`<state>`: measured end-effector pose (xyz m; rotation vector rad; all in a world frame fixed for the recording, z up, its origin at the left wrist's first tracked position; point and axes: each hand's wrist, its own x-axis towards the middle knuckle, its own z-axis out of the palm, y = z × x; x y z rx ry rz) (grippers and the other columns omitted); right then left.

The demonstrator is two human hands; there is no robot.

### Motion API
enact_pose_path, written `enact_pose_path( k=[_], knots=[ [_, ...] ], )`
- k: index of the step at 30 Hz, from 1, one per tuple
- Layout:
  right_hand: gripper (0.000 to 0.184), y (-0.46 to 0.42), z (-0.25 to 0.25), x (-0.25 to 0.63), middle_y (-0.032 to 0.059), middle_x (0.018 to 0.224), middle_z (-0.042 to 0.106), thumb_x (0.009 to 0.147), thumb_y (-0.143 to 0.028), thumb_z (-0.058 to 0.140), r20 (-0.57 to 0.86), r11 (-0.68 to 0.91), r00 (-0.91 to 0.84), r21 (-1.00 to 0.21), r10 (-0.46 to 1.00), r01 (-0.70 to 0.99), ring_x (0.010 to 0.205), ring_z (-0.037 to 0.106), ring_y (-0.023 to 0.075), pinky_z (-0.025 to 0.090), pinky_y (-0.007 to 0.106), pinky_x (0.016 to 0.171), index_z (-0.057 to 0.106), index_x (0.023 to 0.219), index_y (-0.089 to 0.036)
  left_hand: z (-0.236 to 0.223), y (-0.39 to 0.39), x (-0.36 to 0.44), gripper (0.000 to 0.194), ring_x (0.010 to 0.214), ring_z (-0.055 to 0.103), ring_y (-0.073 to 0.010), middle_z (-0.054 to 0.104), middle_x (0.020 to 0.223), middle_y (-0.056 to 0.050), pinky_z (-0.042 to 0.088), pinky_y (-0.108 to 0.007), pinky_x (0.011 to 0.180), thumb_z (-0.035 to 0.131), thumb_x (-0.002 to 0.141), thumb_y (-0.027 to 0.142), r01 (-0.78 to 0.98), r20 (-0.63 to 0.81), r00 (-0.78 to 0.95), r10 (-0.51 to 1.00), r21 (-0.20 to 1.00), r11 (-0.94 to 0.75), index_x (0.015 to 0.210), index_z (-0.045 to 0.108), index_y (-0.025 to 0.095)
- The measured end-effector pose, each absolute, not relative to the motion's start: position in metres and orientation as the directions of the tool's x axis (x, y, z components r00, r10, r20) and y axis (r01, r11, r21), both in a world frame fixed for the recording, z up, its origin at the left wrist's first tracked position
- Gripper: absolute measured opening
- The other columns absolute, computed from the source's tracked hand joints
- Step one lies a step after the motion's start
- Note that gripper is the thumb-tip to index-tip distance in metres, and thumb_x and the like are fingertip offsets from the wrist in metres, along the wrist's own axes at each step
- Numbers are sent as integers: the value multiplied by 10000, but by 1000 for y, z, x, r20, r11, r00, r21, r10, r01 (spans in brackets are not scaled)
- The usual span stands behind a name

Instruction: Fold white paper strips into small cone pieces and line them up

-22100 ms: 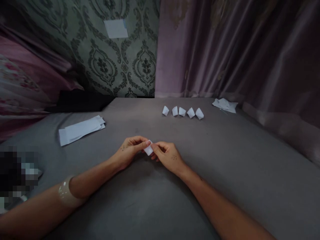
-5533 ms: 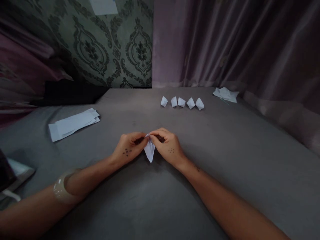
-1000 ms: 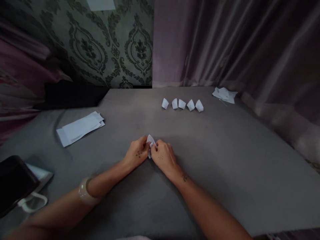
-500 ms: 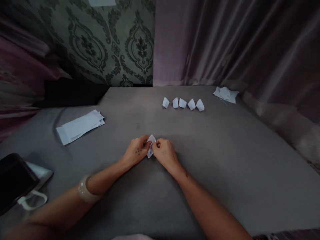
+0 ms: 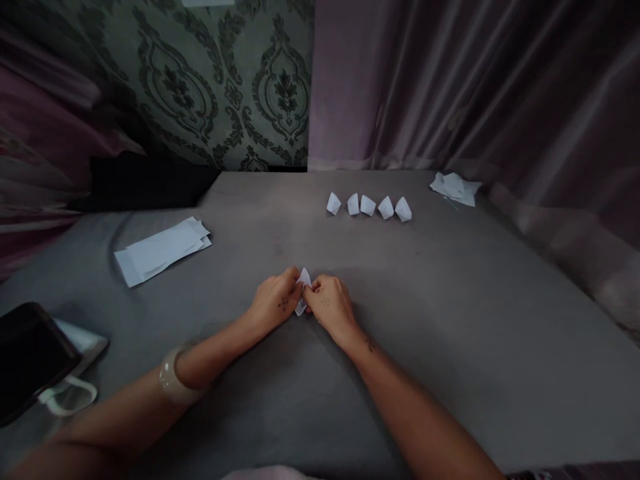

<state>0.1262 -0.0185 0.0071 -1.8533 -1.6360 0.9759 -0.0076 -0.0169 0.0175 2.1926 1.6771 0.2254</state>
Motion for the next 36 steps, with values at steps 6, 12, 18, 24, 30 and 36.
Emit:
enact_pose_path(
  k=[6, 12, 18, 24, 30, 36],
  knots=[
    [188, -18, 7, 127, 9, 465, 632, 763, -293, 570, -200, -166, 18, -756, 980, 633, 445, 566, 118, 352, 204, 454, 614, 620, -179, 16, -16, -9, 170, 721, 649, -222, 683, 790, -98, 343, -258, 546, 385, 922, 245, 890, -90, 289, 953, 391, -233, 974, 523, 162],
    [180, -18, 5, 128, 11, 467, 632, 759, -283, 563, -203, -159, 2, -762, 979, 627, 448, 567, 120, 348, 205, 454, 603, 615, -182, 13, -15, -12, 144, 707, 636, -203, 663, 757, -79, 328, -254, 545, 407, 910, 251, 871, -83, 299, 951, 431, -236, 928, 524, 169],
    [181, -17, 2, 128, 0, 445, 618, 764, -290, 568, -219, -177, 13, -753, 976, 633, 408, 546, 112, 342, 203, 436, 604, 623, -182, 8, -13, -14, 172, 686, 628, -194, 648, 709, -44, 357, -256, 558, 436, 878, 249, 833, -32, 279, 960, 506, -225, 1005, 518, 168],
    [149, -17, 4, 129, -8, 452, 619, 756, -256, 577, -218, -165, -6, -756, 976, 633, 361, 501, 92, 333, 196, 411, 596, 628, -183, 7, -9, -12, 192, 645, 609, -187, 634, 680, -41, 351, -252, 544, 445, 850, 219, 825, -52, 269, 962, 527, -202, 989, 568, 169],
    [113, -15, 5, 130, -6, 462, 618, 746, -244, 589, -292, -227, -12, -769, 956, 597, 336, 498, 89, 333, 185, 361, 588, 655, -177, 9, -8, -14, 181, 584, 560, -166, 610, 665, -31, 303, -247, 517, 448, 835, 208, 808, -89, 286, 954, 558, -190, 957, 577, 169],
    [114, -13, -2, 129, -15, 456, 610, 749, -257, 598, -324, -261, -12, -782, 946, 567, 311, 475, 77, 315, 173, 322, 578, 670, -177, 8, -8, -16, 198, 644, 592, -190, 624, 707, -47, 315, -251, 525, 418, 864, 237, 822, -77, 340, 937, 508, -257, 998, 548, 168]
  ],
)
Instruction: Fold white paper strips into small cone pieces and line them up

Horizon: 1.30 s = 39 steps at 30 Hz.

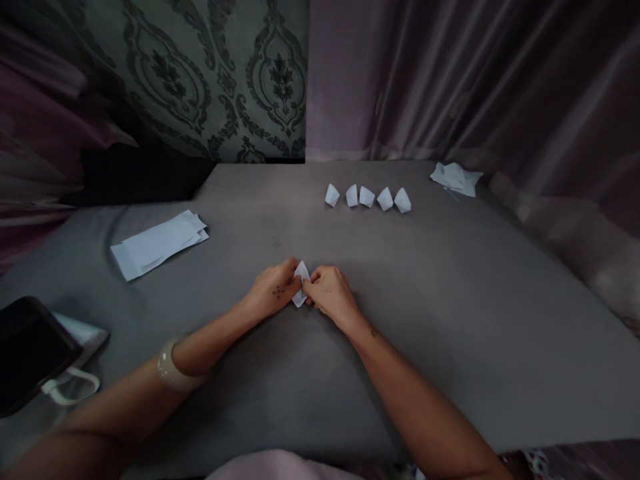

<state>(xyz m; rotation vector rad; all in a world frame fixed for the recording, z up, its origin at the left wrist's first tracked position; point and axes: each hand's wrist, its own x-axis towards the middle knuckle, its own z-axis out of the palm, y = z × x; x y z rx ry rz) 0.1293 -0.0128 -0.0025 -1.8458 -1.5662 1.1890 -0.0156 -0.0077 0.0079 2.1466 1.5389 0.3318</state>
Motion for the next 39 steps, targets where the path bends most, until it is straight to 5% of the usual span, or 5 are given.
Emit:
enact_pose_path(
  k=[16, 22, 26, 31, 39],
  knots=[
    [123, -11, 0, 131, -19, 497, 614, 770, -283, 603, -399, -323, -31, -783, 917, 531, 322, 485, 84, 338, 176, 296, 549, 722, -183, 9, -1, -19, 143, 532, 477, -115, 531, 595, 16, 259, -228, 492, 466, 777, 192, 728, -108, 360, 927, 653, -207, 885, 551, 154],
    [263, -34, 21, 144, -32, 510, 612, 871, -440, 515, -29, 46, -128, -837, 991, 545, 409, 536, 92, 402, 195, 445, 604, 887, -193, -6, 7, -24, 166, 499, 526, -98, 585, 603, 12, 349, -193, 476, 503, 729, 181, 429, -163, 264, 951, 903, 36, 876, 560, 133],
    [255, -51, 27, 138, -12, 653, 688, 825, -376, 623, 73, 337, -393, -672, 917, 660, 601, 637, 138, 439, 235, 616, 649, 1034, -231, -13, 8, -24, 173, 510, 544, -99, 607, 620, 4, 356, -186, 471, 517, 721, 180, 374, -131, 185, 974, 926, 54, 880, 563, 132],
    [214, -52, 19, 133, 47, 788, 719, 934, -265, 465, 169, 435, -403, -445, 899, 783, 708, 670, 176, 418, 258, 644, 667, 978, -209, -9, 7, -23, 173, 486, 526, -102, 586, 571, 17, 351, -190, 466, 519, 718, 186, 417, -123, 141, 982, 907, 54, 875, 571, 135],
    [235, -46, 7, 132, 52, 835, 711, 945, -214, 434, 270, 503, -425, -447, 864, 740, 761, 669, 168, 435, 246, 698, 665, 918, -185, -4, 8, -23, 181, 450, 531, -114, 578, 530, 16, 380, -206, 468, 491, 788, 244, 446, -93, 80, 992, 894, 48, 904, 579, 137]
  ],
)
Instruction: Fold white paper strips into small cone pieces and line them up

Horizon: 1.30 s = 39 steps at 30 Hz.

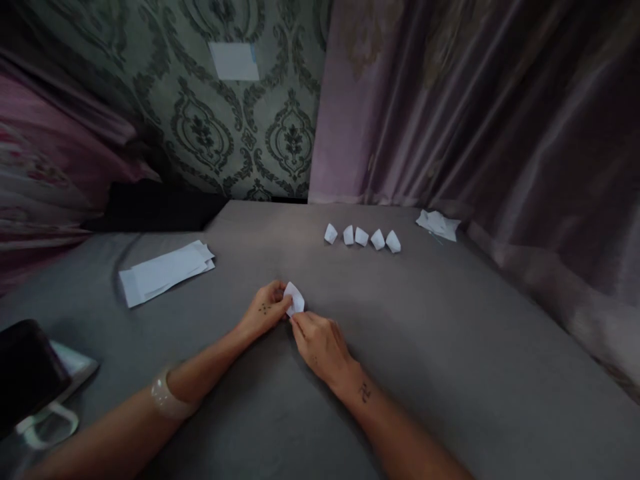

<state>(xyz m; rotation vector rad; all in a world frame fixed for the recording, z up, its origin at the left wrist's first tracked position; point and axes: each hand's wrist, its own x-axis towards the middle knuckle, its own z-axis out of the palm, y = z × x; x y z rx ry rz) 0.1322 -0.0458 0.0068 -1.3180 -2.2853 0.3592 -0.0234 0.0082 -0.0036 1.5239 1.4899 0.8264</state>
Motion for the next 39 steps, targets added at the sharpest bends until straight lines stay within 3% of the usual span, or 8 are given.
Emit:
enact_pose_path(
  k=[4, 7, 17, 39],
  knots=[
    [223, -15, 6, 135, 50, 830, 706, 939, -216, 445, 297, 519, -429, -405, 853, 753, 771, 662, 169, 435, 241, 703, 663, 901, -189, -4, 14, -26, 361, 392, 496, -113, 574, 506, 21, 379, -215, 437, 485, 847, 455, 412, -78, 5, 997, 909, 69, 999, 558, 136],
    [221, 27, 7, 137, 49, 861, 712, 940, -235, 451, 300, 463, -369, -361, 880, 810, 813, 659, 162, 428, 227, 729, 665, 896, -201, -5, 18, -27, 421, 351, 474, -108, 578, 511, 25, 370, -214, 403, 478, 849, 510, 379, -116, -35, 993, 918, 121, 1036, 525, 136],
    [282, 131, -2, 128, 108, 938, 712, 948, -221, 391, 309, 279, -184, -300, 933, 912, 879, 645, 207, 414, 260, 742, 662, 1005, -170, 2, 16, -27, 228, 410, 477, -98, 558, 529, 27, 347, -197, 435, 442, 881, 346, 421, -145, 22, 989, 899, 122, 972, 535, 158],
    [332, 153, 1, 120, 152, 997, 689, 959, -204, 341, 221, 173, -112, -278, 969, 945, 922, 624, 204, 401, 272, 786, 652, 1043, -124, -1, 17, -27, 182, 449, 475, -105, 548, 545, 19, 327, -206, 467, 425, 883, 289, 492, -116, 57, 992, 867, 73, 919, 547, 159]
  ],
)
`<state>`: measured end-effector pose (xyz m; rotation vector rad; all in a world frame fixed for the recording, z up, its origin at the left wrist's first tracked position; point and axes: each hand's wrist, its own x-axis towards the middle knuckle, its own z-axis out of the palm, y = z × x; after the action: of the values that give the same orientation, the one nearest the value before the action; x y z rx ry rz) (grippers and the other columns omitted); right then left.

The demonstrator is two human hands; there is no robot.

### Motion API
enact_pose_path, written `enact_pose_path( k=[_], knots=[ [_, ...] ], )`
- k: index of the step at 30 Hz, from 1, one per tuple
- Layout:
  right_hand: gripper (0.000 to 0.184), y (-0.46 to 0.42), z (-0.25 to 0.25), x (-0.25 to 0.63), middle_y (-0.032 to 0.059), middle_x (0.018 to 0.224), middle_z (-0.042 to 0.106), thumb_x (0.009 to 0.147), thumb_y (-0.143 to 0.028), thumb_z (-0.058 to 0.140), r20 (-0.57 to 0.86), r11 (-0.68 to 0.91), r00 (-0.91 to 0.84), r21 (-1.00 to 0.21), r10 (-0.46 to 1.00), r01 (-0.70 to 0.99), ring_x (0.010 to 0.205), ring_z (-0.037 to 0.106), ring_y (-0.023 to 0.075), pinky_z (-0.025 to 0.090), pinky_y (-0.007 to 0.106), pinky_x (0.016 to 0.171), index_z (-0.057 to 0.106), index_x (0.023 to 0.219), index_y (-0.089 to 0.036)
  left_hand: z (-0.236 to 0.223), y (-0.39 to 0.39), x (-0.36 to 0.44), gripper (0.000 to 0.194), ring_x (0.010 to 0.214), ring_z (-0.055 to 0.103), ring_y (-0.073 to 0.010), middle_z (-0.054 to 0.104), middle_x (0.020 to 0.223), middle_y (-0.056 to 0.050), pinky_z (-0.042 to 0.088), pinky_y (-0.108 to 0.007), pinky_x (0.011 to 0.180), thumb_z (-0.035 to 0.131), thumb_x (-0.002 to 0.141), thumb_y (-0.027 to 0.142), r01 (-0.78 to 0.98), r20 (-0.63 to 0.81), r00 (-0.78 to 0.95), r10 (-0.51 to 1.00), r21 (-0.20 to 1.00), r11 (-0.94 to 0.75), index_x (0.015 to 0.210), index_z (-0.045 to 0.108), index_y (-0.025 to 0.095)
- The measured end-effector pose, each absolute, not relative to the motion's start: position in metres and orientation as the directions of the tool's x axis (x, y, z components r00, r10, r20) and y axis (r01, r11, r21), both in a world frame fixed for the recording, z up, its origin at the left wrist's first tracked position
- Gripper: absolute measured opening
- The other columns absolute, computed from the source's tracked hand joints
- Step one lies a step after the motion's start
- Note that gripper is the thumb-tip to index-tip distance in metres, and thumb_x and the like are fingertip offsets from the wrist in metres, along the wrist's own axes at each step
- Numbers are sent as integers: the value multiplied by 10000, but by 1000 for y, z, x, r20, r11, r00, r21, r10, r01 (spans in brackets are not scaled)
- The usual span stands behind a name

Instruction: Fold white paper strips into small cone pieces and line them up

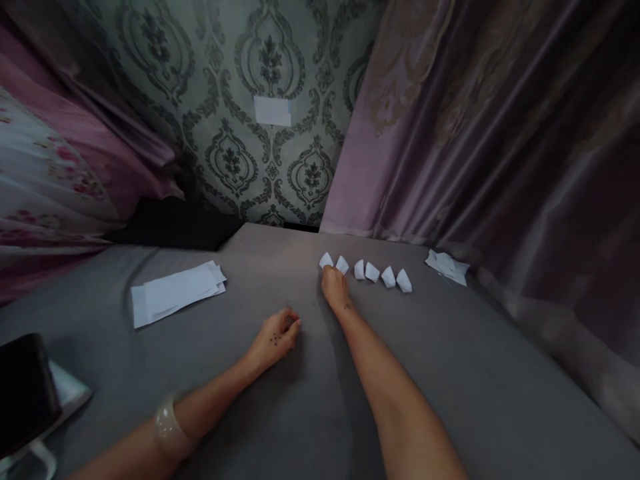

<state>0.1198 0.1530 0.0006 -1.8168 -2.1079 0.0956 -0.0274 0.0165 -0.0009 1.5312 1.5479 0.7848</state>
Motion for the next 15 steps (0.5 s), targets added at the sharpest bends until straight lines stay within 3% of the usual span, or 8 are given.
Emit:
enact_pose_path(
  k=[9, 15],
  knots=[
    [359, 146, 1, 121, 145, 1118, 661, 928, -203, 420, 243, 201, -118, -350, 963, 915, 1031, 603, 215, 415, 286, 849, 533, 1263, -144, -3, 16, -27, 173, 443, 466, -103, 542, 549, 19, 320, -207, 470, 423, 878, 284, 498, -89, 69, 994, 866, 43, 902, 543, 162],
    [435, 126, -1, 127, 164, 1075, 671, 920, -214, 418, 275, 224, -108, -434, 955, 873, 986, 624, 237, 442, 333, 845, 430, 1338, -97, -3, 16, -28, 185, 445, 473, -105, 546, 541, 18, 337, -205, 473, 429, 878, 288, 507, -83, 67, 994, 861, 38, 917, 550, 154]
  ],
)
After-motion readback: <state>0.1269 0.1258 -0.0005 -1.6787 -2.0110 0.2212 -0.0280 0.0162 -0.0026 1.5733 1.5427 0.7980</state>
